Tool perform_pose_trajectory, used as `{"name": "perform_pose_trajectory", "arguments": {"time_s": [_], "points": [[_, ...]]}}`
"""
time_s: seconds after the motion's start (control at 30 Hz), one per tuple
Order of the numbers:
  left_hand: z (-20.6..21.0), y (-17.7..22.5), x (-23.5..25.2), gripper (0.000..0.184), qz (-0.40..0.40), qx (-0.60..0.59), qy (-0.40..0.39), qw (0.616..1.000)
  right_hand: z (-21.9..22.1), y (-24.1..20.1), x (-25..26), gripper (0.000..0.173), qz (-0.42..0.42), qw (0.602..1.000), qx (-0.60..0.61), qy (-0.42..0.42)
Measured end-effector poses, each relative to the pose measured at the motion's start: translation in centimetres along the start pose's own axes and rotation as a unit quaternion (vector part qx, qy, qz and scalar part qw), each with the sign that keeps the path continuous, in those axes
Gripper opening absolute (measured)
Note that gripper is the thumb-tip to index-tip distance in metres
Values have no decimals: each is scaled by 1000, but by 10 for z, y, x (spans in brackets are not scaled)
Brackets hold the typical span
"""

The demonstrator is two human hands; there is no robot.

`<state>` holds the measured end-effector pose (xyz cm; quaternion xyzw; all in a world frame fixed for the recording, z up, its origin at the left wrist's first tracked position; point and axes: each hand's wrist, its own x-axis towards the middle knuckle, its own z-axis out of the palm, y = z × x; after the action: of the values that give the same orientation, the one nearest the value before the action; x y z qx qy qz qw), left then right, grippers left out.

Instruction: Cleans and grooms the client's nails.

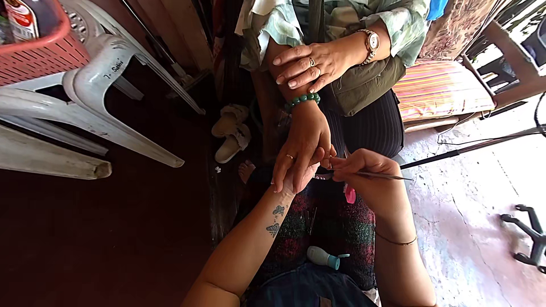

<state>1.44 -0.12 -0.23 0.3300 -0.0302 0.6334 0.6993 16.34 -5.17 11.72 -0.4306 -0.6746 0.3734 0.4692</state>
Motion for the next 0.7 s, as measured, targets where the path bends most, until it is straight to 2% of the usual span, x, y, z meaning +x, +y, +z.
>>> {"name": "perform_pose_trajectory", "arguments": {"time_s": [0.1,0.2,0.3,0.43,0.5,0.6,0.7], "points": [[-4,-5,-2,12,16,-13,-4,1000,5,2,0,19,-8,999,-8,37],[-9,-9,-3,14,38,-10,-10,999,0,1,0,17,-6,1000,-15,-3],[-9,-10,-3,13,43,-26,-25,998,6,-1,-1,20,-6,999,-1,40],[-12,-11,-3,15,50,-19,-25,998,2,0,-1,17,-14,1000,-11,6],[-11,-11,-3,13,36,-17,-21,999,5,1,-1,20,-26,999,-8,35],[-7,-7,-2,14,19,-10,-4,1000,3,3,-1,15,-19,999,-25,5],[-1,-4,0,15,-10,4,-9,1000,1,3,1,21,1,999,27,26]]}}
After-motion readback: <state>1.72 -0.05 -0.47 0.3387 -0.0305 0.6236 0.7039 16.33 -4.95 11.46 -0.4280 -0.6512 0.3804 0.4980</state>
